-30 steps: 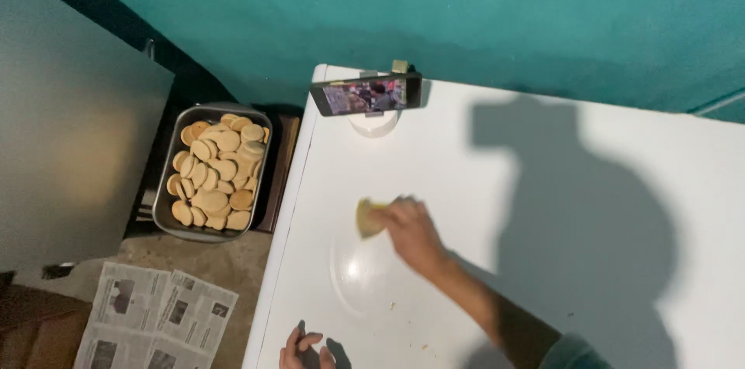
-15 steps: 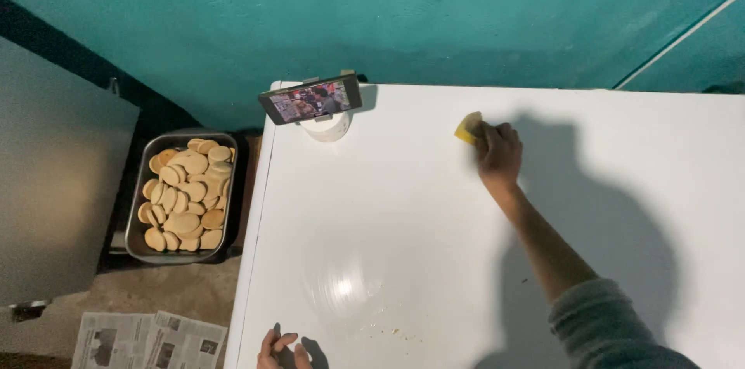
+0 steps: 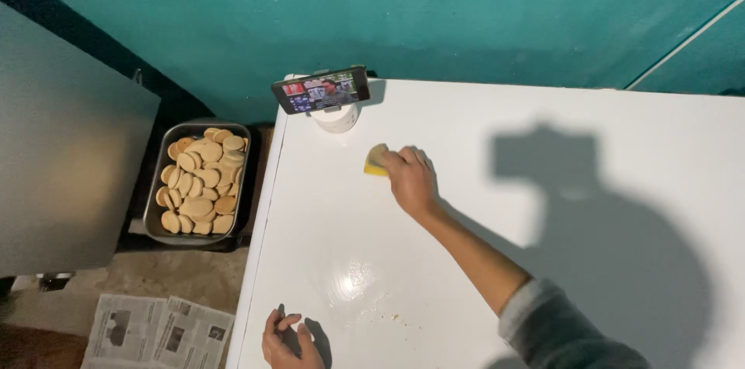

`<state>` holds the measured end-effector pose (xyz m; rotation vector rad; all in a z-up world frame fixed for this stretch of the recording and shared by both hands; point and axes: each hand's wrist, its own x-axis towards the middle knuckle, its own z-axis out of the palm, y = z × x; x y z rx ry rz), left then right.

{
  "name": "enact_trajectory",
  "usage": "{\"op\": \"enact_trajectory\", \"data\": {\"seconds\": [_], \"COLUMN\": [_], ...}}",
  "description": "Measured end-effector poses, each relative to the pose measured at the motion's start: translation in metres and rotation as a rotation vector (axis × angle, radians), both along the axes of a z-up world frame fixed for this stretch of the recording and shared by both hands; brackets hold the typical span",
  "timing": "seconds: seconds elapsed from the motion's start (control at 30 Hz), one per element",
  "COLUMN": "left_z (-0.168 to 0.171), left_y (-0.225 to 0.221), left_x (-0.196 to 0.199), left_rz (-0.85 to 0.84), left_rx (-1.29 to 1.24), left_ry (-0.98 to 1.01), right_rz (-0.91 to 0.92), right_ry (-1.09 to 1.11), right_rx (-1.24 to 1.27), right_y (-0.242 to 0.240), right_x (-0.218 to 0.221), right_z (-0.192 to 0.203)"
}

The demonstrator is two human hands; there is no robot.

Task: Scrubbing and wiping down the lid of a chest freezer with a sponge and rinsing the sponge in a sink.

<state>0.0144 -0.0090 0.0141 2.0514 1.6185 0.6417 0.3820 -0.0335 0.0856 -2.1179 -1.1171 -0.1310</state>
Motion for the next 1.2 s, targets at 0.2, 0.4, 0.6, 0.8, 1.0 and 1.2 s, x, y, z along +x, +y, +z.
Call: {"op": "enact_trajectory", "data": {"seconds": [0.2,0.4,0.6,0.8,1.0,1.2], "left_z": [0.01,0.018,0.001,0.008,0.014,0.029], "left_y": [-0.006,-0.007,0.003,0.002,0.002,-0.002], "left_x": [0.006,0.011,0.004,0.004,0.004,0.01], "left_rz": [0.069,0.099,0.087,0.127,0.053,0.096], "left_rx": [-0.059,-0.113,-0.166,-0.185,-0.188,-0.138], "left_ry": [-0.172,-0.258,-0.172,-0.23,-0.123,-0.174], "right_rz": [0.249,0.261,0.275,0.236,0.224,0.269], "right_ry": [-0.211,-0.191,-0.262,-0.168,-0.049,0.025], "right_rx": [-0.085,-0.117,-0.068,-0.044,-0.12,0.012], "right_y": [0.003,0.013,0.022,0.006,0.05,0.028], "right_x": [-0.044,-0.037,-0.031,-0.052,-0.017,-0.079], "right_z": [-0.034,-0.025,-0.022,-0.027,-0.02,-0.028]}}
